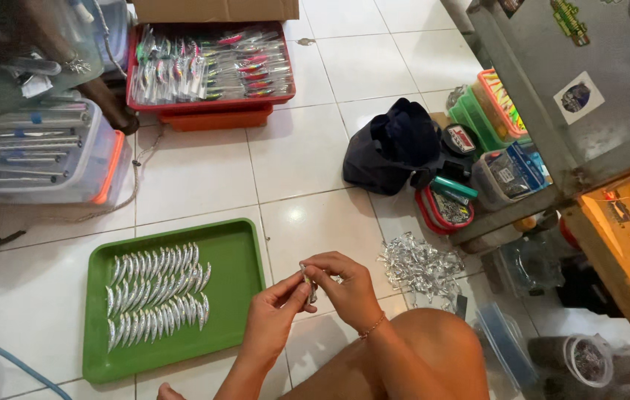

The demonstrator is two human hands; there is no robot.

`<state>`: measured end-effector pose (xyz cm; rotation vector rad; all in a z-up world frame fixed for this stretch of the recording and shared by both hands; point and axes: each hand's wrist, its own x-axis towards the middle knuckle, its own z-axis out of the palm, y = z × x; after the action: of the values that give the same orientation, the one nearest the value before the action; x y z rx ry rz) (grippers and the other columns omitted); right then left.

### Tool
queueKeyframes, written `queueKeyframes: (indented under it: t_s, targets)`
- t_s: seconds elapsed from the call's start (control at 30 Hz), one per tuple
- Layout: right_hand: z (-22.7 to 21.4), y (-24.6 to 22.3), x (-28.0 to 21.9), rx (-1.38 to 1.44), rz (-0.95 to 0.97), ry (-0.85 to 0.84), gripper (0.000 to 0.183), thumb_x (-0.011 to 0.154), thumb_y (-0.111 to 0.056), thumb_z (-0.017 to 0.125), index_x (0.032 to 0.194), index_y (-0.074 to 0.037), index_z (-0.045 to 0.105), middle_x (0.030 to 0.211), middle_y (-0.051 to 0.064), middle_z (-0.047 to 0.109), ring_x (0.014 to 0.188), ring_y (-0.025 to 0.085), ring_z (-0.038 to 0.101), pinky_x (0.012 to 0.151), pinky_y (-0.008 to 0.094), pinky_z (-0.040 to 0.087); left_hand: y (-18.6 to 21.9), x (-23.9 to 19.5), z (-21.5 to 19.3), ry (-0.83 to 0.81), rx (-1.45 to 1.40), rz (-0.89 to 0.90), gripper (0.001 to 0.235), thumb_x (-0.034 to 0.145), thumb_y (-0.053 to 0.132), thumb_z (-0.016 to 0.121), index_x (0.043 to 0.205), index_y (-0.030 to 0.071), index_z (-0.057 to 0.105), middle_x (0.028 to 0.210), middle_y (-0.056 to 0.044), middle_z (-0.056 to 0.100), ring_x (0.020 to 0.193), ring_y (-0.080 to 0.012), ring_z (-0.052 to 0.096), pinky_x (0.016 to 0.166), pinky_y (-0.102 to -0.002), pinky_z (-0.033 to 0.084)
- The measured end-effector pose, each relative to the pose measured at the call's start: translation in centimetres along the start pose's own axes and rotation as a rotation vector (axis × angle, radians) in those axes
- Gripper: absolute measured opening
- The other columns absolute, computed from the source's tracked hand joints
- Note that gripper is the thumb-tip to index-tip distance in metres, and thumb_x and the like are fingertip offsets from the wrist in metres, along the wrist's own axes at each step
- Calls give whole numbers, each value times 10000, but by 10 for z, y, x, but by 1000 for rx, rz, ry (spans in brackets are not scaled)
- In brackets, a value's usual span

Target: The person sits on the floor and assembles small silver fishing lures by hand. They pick up individual lures from a pile, attach small hooks or components, and place the finished items onto a green tray.

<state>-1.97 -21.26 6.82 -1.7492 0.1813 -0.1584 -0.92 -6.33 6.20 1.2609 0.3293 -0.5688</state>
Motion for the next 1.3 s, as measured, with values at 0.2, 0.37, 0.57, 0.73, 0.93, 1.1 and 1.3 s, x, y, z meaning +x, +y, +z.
queueKeyframes:
  t_s: [0.2, 0.37, 0.57, 0.73, 0.93, 1.1, 1.3]
  targets:
    - [4, 3, 0, -127, -281, 102, 74, 879, -25, 750, 923, -82, 768, 915, 43, 769, 898, 171, 718, 786, 283, 576, -7, 4, -5, -51, -59, 47, 431, 887, 65, 740, 1308, -27, 755, 932, -144, 768, 708, -203, 641, 738, -368, 675]
    - [9, 4, -1, -190, -406, 51, 111, 913, 10, 709, 967, -77, 751, 1002, 51, 732, 909, 175, 702, 765, 283, 574, -17, 12, -11, -76, -316, -24, 477, 915, -18, 687, 1391, -29, 675, 776, -95, 593, 684, -210, 610, 766, -399, 649]
    - [8, 2, 0, -56, -239, 41, 79, 928, -56, 709, 980, -100, 748, 1048, 73, 680, 944, 166, 682, 771, 273, 594, -10, 9, -8, -133, -437, -34, 499, 899, -29, 694, 1394, 8, 639, 820, -68, 617, 778, -206, 639, 832, -428, 646]
    - [8, -1, 0, 2, -127, 11, 85, 965, -105, 652, 979, -86, 734, 999, 45, 718, 928, 150, 690, 852, 283, 577, -4, 5, -7, -135, -477, -58, 462, 896, -30, 700, 1352, 20, 647, 869, -93, 622, 811, -209, 628, 872, -446, 639]
    - [5, 3, 1, 90, 47, -14, 125, 977, -183, 662, 988, -73, 721, 957, 22, 750, 895, 118, 683, 861, 269, 558, -13, 12, -11, -149, -555, -43, 490, 888, -39, 698, 1368, 17, 618, 897, -101, 637, 822, -224, 635, 915, -462, 627]
    - [4, 1, 3, 198, 96, -10, 175, 966, -200, 684, 985, -35, 741, 939, 54, 754, 878, 131, 674, 827, 266, 558, -4, 7, -12, -158, -572, -27, 473, 893, -16, 702, 1362, 19, 653, 869, -70, 668, 806, -204, 648, 929, -431, 628]
    - [2, 1, 4, 214, 118, -30, 157, 978, -176, 664, 985, -36, 734, 926, 61, 751, 895, 136, 687, 865, 273, 551, -5, 10, -15, -157, -600, -40, 458, 901, -11, 696, 1354, 33, 652, 918, -74, 668, 814, -193, 633, 938, -425, 617]
